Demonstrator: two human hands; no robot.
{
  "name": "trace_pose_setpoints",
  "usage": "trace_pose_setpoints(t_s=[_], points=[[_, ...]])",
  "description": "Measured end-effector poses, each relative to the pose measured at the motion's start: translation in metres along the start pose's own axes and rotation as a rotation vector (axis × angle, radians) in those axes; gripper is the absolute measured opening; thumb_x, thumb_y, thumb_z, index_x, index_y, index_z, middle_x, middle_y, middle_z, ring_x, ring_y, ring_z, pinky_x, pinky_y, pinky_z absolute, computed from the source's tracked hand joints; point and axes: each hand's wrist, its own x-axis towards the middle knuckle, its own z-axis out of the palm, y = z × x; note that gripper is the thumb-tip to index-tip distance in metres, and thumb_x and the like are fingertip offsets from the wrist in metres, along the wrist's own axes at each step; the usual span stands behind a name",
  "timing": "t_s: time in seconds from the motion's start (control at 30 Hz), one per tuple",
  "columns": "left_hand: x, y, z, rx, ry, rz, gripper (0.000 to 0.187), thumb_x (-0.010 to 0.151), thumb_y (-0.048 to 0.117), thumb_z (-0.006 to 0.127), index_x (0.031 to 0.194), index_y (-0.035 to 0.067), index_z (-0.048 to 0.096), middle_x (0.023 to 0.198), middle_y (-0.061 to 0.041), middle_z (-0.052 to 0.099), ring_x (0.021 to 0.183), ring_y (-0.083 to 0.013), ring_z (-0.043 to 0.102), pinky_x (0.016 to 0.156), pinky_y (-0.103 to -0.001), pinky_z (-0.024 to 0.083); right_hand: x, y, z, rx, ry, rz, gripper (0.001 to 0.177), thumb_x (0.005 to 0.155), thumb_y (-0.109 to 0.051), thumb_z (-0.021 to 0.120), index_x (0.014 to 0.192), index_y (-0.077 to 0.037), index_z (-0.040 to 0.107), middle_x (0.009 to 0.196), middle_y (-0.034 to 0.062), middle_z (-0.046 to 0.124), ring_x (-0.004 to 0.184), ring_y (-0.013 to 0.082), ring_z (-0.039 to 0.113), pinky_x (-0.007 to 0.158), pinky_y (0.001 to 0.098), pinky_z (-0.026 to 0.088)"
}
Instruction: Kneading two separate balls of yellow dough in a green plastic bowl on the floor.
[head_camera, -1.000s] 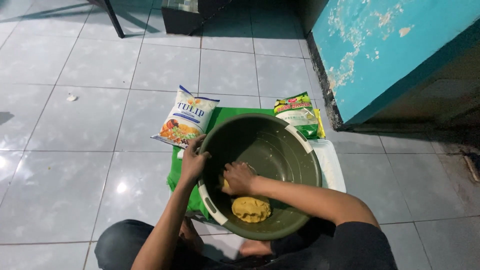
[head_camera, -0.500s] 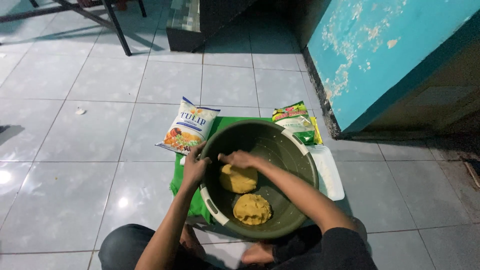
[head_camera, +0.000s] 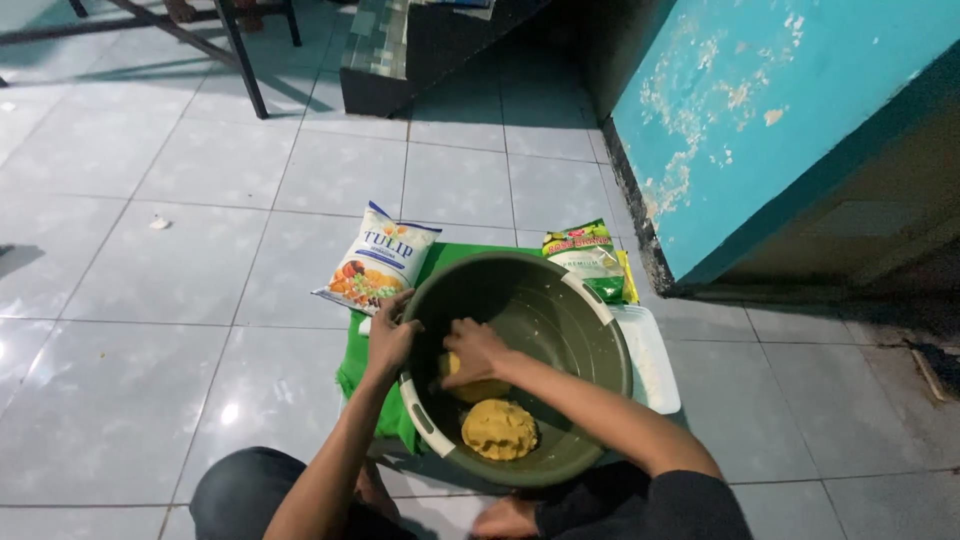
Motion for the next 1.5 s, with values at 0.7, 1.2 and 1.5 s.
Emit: trace_pose_setpoints(t_s=[0.7,1.2,1.5], points=[[-0.005,0.003,-0.001,-0.1,-0.017,-0.045,0.076,0.064,-0.007,0.064,0.14,0.005,0.06,0.131,-0.027,0.064,0.123,-0.0433,0.061,0.103,-0.051,0.049,-0.01,0.079,-0.003,1.734,-0.025,1.125,0.095,0.066,-0.097,0.065,0.11,-0.013,0.073,0.098,0.0086,0.074,0.083,0.0259,0.074,0.072,0.0416,0.065],[-0.006,0.012,0.003,-0.066,0.0,-0.031,0.075,0.065,-0.007,0.064,0.139,0.006,0.06,0.132,-0.03,0.062,0.125,-0.0493,0.057,0.106,-0.054,0.047,-0.008,0.008,0.054,0.393,0.36,0.249,0.047,0.093,-0.057,0.066,0.127,-0.025,0.065,0.11,0.0048,0.063,0.103,0.029,0.064,0.084,0.0399,0.056],[0.0,-0.002,0.004,-0.079,0.005,-0.028,0.076,0.065,-0.007,0.064,0.14,0.007,0.059,0.132,-0.027,0.063,0.126,-0.0452,0.058,0.108,-0.054,0.045,0.027,0.042,0.079,-0.075,0.353,0.136,0.032,0.099,-0.04,0.05,0.082,-0.016,0.059,0.075,0.0026,0.055,0.065,0.0287,0.061,0.044,0.0407,0.044]])
